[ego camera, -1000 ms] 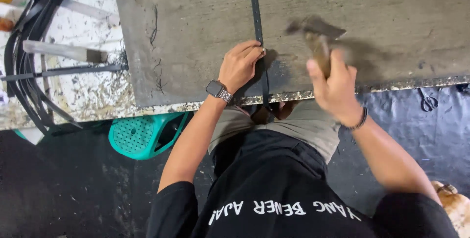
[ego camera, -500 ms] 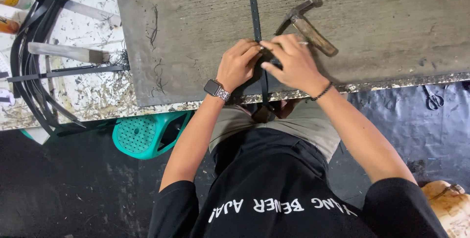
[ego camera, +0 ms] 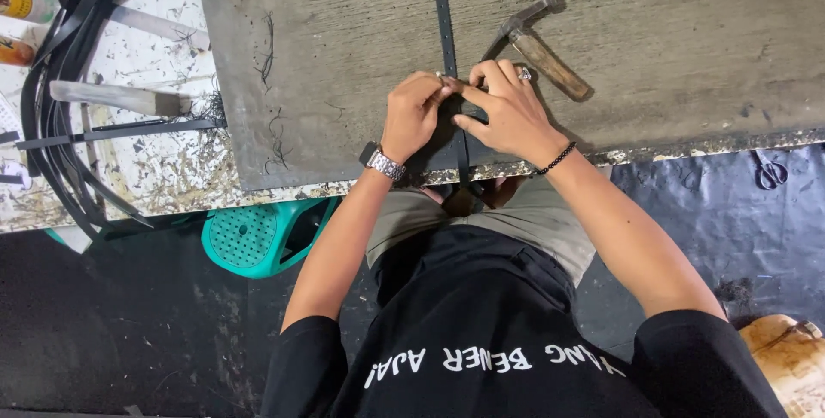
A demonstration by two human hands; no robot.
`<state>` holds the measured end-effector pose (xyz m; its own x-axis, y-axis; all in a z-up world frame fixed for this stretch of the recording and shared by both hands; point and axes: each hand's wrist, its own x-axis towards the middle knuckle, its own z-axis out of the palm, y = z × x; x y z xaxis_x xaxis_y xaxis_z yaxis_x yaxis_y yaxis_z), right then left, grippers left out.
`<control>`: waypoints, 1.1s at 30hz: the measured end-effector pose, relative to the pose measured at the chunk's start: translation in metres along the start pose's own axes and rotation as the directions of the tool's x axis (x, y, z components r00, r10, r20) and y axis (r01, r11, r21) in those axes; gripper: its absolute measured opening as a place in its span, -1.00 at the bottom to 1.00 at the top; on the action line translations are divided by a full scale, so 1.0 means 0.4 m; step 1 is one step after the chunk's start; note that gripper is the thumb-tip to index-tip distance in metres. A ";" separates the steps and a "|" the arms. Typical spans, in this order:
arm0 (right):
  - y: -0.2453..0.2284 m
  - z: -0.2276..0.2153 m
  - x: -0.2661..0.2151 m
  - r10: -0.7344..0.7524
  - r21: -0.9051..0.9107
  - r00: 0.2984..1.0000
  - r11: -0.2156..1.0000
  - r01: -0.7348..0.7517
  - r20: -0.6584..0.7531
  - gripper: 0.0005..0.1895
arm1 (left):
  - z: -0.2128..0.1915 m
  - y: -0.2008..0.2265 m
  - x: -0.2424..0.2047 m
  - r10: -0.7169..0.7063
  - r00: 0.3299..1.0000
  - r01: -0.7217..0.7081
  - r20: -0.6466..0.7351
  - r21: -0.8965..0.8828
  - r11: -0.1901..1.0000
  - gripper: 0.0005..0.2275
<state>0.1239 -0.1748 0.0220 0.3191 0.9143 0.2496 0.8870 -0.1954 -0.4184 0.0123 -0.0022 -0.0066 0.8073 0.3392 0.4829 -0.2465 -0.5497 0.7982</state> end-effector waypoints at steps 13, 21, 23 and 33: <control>0.013 0.007 0.011 0.024 -0.065 1.000 0.998 -0.024 -0.008 -0.60 | -0.080 0.099 0.045 -0.127 0.989 0.118 -0.074 -0.124 0.985 -0.82; 0.021 0.019 0.035 -0.030 -0.159 0.999 0.987 0.025 -0.032 -0.58 | -0.056 0.010 0.004 -0.094 0.993 0.100 0.070 -0.077 0.992 -0.81; 0.020 0.015 0.034 -0.001 -0.155 1.000 0.988 0.005 0.026 -0.47 | -0.060 0.006 0.004 -0.087 0.988 0.087 0.126 0.007 0.996 -0.83; 0.021 0.005 0.037 0.055 -0.090 0.991 0.995 -0.044 0.120 -0.27 | -0.078 0.054 0.040 -0.167 0.985 0.161 -0.036 -0.131 0.978 -0.82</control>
<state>0.1354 -0.1622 0.0202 0.3250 0.9381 0.1196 0.8984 -0.2668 -0.3490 0.0031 0.0150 0.0295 0.8174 0.4534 0.3555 -0.1812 -0.3834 0.9056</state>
